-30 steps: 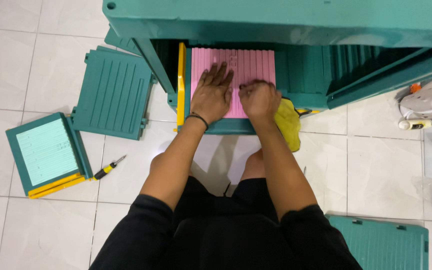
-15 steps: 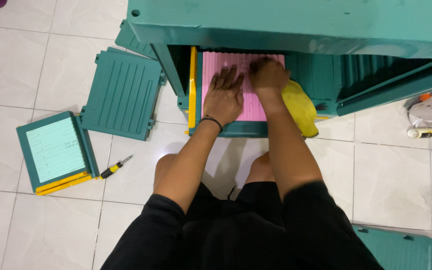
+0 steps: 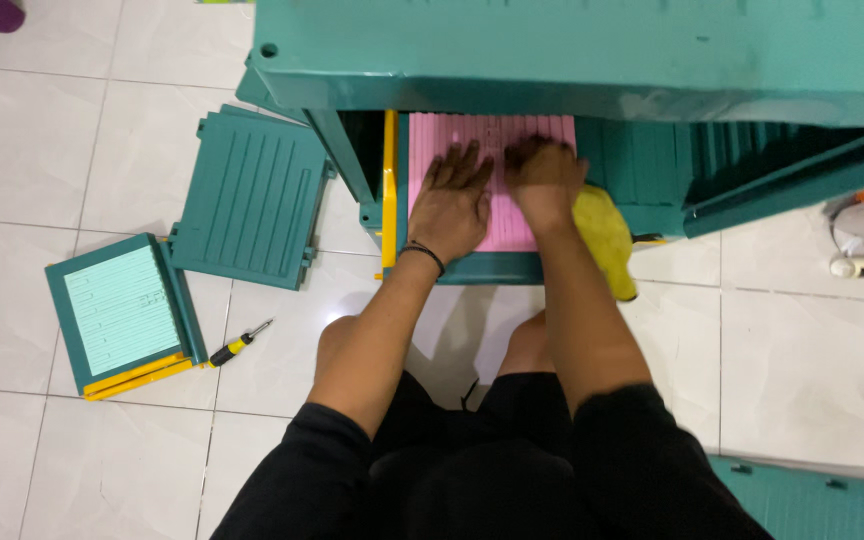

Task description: The person assembles a modular plastic storage unit by stacking green panels and inserting pink and yellow drawer inserts. They wipe the surfaces with a cloth and secure the components together.

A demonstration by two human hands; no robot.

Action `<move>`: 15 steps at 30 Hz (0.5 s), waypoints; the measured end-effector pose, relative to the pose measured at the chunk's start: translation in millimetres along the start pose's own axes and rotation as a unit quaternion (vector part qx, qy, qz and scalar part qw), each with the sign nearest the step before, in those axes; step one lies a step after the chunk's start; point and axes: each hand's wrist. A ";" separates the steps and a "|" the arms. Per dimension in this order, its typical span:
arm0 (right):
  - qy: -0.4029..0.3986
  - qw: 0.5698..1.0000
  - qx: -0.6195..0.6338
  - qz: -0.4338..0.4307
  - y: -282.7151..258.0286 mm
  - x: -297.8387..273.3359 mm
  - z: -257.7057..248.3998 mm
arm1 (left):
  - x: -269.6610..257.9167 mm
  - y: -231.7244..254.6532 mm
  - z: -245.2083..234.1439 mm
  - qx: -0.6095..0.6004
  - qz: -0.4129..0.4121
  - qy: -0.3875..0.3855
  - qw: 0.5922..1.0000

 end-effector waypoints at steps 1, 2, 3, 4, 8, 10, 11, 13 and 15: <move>0.020 1.000 -0.008 -0.001 2.0 16.8 9.0 | 0.3 0.6 -0.1 0.000 0.003 0.007 1.000; 0.041 0.999 -0.016 -0.003 5.4 30.3 17.7 | 1.3 0.9 0.1 0.001 0.006 0.013 1.000; 0.094 0.994 0.013 -0.060 10.3 41.2 25.5 | 2.3 1.1 0.4 0.003 0.006 0.020 1.000; 0.147 0.981 0.043 -0.116 14.7 50.8 33.0 | 4.0 0.5 0.7 0.005 0.007 0.026 1.000; 0.156 0.978 0.073 -0.121 20.2 55.5 51.4 | 2.2 0.6 4.1 -0.001 -0.009 0.020 1.000; 0.132 0.985 0.069 -0.083 20.1 45.1 44.5 | 2.1 3.1 6.2 0.010 -0.013 0.022 1.000; 0.122 0.988 0.069 -0.062 14.9 41.6 38.4 | 3.0 2.5 5.6 0.019 -0.013 0.023 0.999; 0.018 0.998 0.043 -0.045 8.2 19.0 16.5 | 3.0 3.0 4.5 0.011 -0.020 0.026 0.999; -0.012 0.998 0.044 -0.044 3.6 -21.6 -11.6 | 2.2 3.8 4.9 0.008 -0.023 0.027 0.999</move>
Point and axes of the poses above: each hand's wrist, its own x-axis towards the middle knuckle, its own z-axis out of the palm, y = z × x, and after that the axes turned 1 degree about -z, right-handed
